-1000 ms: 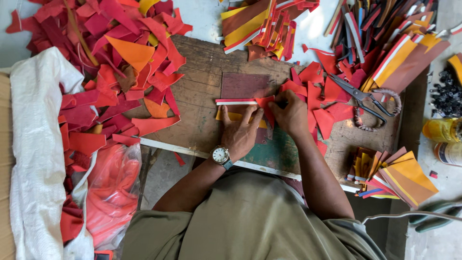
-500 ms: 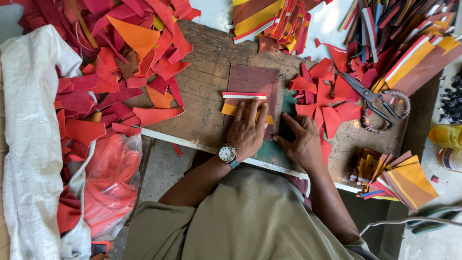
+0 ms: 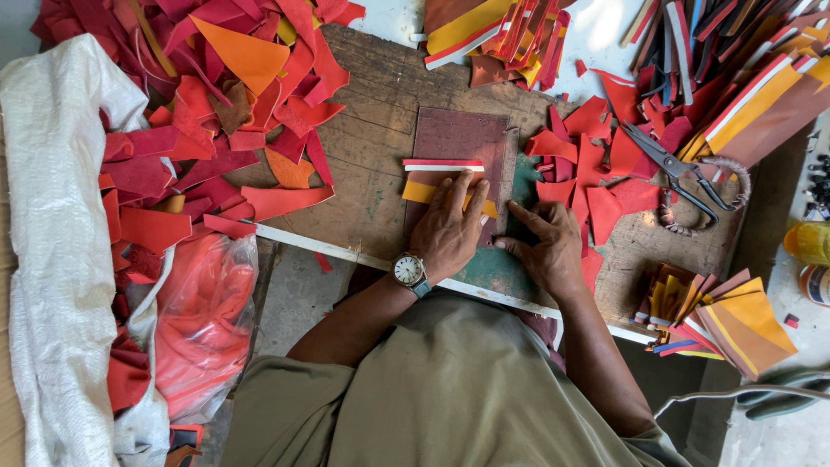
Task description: The person assembles small craft items by layering colored foam pieces on a board. They use scissors to trim edges and arrange the pieces into a pattern, then place the finished unit into a stack.
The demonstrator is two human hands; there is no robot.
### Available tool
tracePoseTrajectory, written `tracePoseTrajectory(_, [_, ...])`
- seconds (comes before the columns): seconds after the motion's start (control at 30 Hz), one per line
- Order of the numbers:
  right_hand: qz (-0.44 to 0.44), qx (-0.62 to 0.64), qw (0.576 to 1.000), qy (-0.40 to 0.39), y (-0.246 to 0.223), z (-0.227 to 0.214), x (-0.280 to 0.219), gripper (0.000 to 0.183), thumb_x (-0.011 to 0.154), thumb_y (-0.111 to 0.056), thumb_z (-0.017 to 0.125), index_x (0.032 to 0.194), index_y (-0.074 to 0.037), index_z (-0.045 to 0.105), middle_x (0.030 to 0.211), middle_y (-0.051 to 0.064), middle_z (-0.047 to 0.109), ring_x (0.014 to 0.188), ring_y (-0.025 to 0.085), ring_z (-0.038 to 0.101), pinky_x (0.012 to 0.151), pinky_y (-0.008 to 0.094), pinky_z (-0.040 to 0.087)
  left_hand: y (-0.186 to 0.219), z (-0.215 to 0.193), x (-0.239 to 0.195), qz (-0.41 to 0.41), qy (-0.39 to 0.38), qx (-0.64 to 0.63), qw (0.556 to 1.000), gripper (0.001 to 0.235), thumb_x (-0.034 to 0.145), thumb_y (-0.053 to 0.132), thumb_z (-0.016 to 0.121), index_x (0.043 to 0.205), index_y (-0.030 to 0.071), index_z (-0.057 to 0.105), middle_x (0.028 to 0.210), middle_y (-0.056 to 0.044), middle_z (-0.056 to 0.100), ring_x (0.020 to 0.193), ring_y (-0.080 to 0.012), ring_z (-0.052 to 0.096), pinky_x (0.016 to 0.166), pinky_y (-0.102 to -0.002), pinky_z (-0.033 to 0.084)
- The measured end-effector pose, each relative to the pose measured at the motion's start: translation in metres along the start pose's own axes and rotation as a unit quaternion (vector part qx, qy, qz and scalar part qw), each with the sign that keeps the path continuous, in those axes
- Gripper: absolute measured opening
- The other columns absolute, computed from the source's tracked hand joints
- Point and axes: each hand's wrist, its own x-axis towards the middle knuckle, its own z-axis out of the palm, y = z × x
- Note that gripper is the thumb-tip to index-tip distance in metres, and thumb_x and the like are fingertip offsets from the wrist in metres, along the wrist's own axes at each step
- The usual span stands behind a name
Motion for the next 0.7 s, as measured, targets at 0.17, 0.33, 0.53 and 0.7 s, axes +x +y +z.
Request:
tracePoseTrajectory(0.17, [-0.011,-0.004,1.000,0.012,0.001,0.001,0.000,0.067,0.069,-0.042,0.088,0.130,-0.017,0.074,0.107,0.009,0.062,0.099,0.028,0.057,0.089,0.041,0.047,-0.001,0.003,-0.001,-0.006,-0.022,-0.003,1.000,0.054,0.103,0.028,0.058,0.148,0.002,0.047,0.152,-0.029,0.039,0.138,-0.0501,0.044,0.116,-0.051,0.039])
tracePoseTrajectory(0.33, [-0.011,-0.012,1.000,0.012,0.001,0.003,0.000,0.067,0.070,-0.043,0.087,0.131,-0.018,0.074,0.108,0.009,0.063,0.099,0.028,0.057,0.089,0.041,0.046,0.001,0.001,0.000,-0.018,-0.018,-0.026,0.999,0.052,0.102,0.029,0.059,0.146,0.003,0.050,0.152,-0.026,0.041,0.136,-0.0498,0.047,0.114,-0.051,0.042])
tracePoseTrajectory(0.53, [-0.003,-0.023,1.000,0.002,0.002,0.004,-0.001,0.069,0.070,-0.044,0.087,0.133,-0.019,0.073,0.108,0.009,0.062,0.101,0.028,0.057,0.091,0.041,0.047,-0.005,-0.011,0.021,-0.040,-0.076,0.000,0.996,0.054,0.090,0.029,0.066,0.139,0.009,0.055,0.148,-0.024,0.040,0.112,-0.0354,0.059,0.123,-0.065,0.021])
tracePoseTrajectory(0.7, [-0.017,-0.033,0.999,0.004,0.000,0.002,0.001,0.070,0.070,-0.044,0.087,0.133,-0.020,0.072,0.110,0.010,0.062,0.101,0.030,0.056,0.091,0.043,0.046,-0.005,-0.017,0.030,-0.029,-0.049,-0.021,0.998,0.059,0.081,0.026,0.068,0.137,0.011,0.058,0.143,-0.028,0.039,0.120,-0.0412,0.054,0.122,-0.070,0.017])
